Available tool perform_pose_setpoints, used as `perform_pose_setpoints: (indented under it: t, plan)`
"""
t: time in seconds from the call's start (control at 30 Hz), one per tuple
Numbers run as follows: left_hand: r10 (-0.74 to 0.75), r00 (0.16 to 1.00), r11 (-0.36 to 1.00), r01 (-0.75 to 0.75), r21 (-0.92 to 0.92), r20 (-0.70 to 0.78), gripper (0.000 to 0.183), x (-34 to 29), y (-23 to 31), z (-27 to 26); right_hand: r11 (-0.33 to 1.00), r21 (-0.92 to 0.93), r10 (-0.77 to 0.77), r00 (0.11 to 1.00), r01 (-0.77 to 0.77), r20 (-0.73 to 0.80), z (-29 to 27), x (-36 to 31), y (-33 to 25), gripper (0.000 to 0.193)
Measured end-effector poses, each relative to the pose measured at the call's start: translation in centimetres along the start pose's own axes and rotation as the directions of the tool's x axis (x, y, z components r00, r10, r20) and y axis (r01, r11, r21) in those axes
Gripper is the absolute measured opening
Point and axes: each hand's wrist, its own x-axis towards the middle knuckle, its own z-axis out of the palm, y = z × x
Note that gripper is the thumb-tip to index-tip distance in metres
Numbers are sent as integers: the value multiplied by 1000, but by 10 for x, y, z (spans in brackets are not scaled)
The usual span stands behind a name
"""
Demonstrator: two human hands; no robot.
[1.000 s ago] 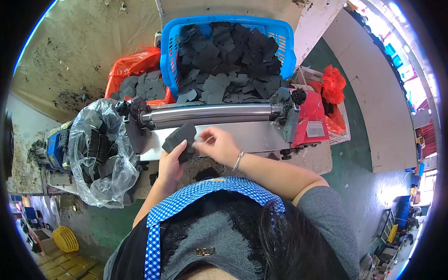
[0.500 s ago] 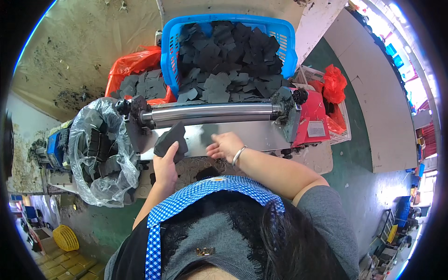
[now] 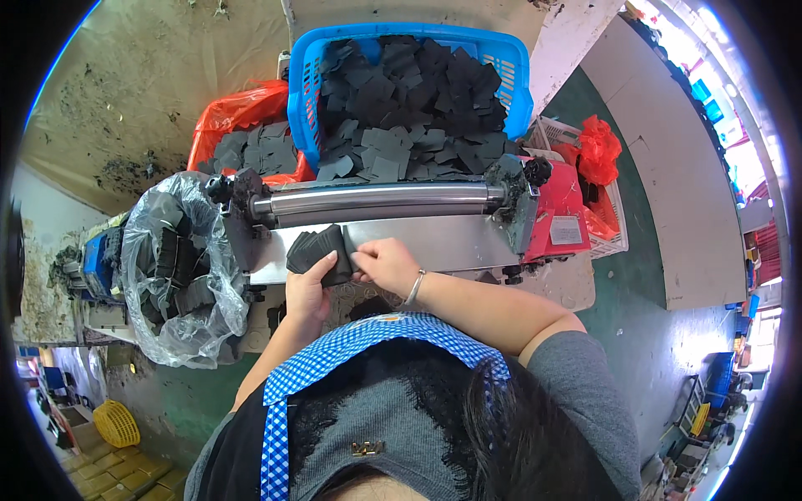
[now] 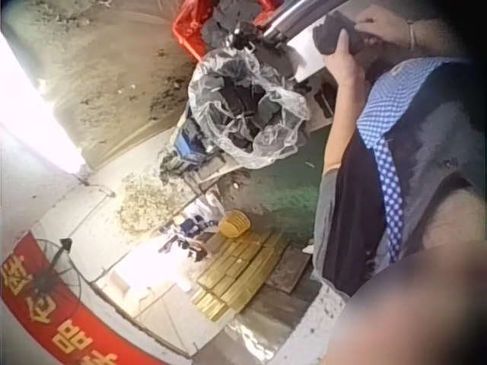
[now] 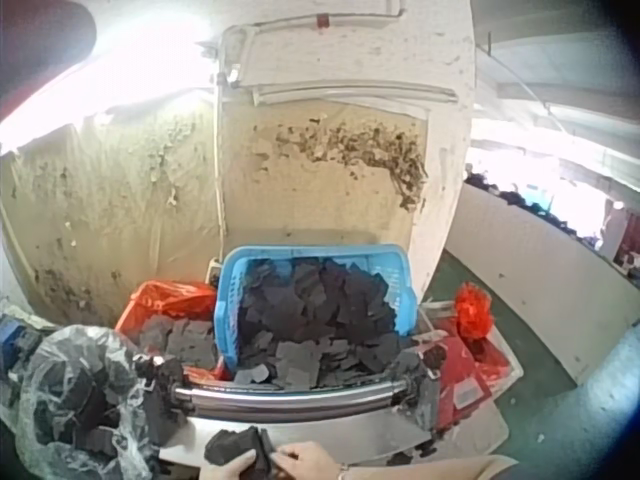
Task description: Thinning the edges of shoe material components using an industrial skiving machine.
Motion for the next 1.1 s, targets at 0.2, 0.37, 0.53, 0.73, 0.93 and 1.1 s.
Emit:
perform_pose_setpoints:
  t: [0.2, 0.37, 0.53, 0.73, 0.93, 1.1]
  plan:
    - [222, 975, 916, -209, 343, -1, 34, 8, -7, -18, 854, 467, 378, 889, -228, -259, -42, 16, 4, 26]
    - [73, 997, 967, -69, 246, -5, 27, -1, -2, 3, 980, -189, -39, 994, 57, 99, 6, -8, -13, 26]
    - [186, 983, 953, -179, 245, -5, 28, 6, -5, -9, 936, 260, 264, 962, -240, -65, -25, 9, -2, 26]
    - [179, 984, 929, -171, 328, 7, 27, 7, -13, -4, 999, -45, 4, 998, -1, 69, -4, -5, -15, 32]
    - [123, 991, 982, -113, 154, -57, 27, 6, -7, 0, 922, 292, 288, 954, -253, -84, -15, 5, -7, 28]
    - [304, 952, 884, -272, 380, -24, 28, 9, -19, -5, 978, 153, 162, 981, -144, -108, -17, 5, -11, 30]
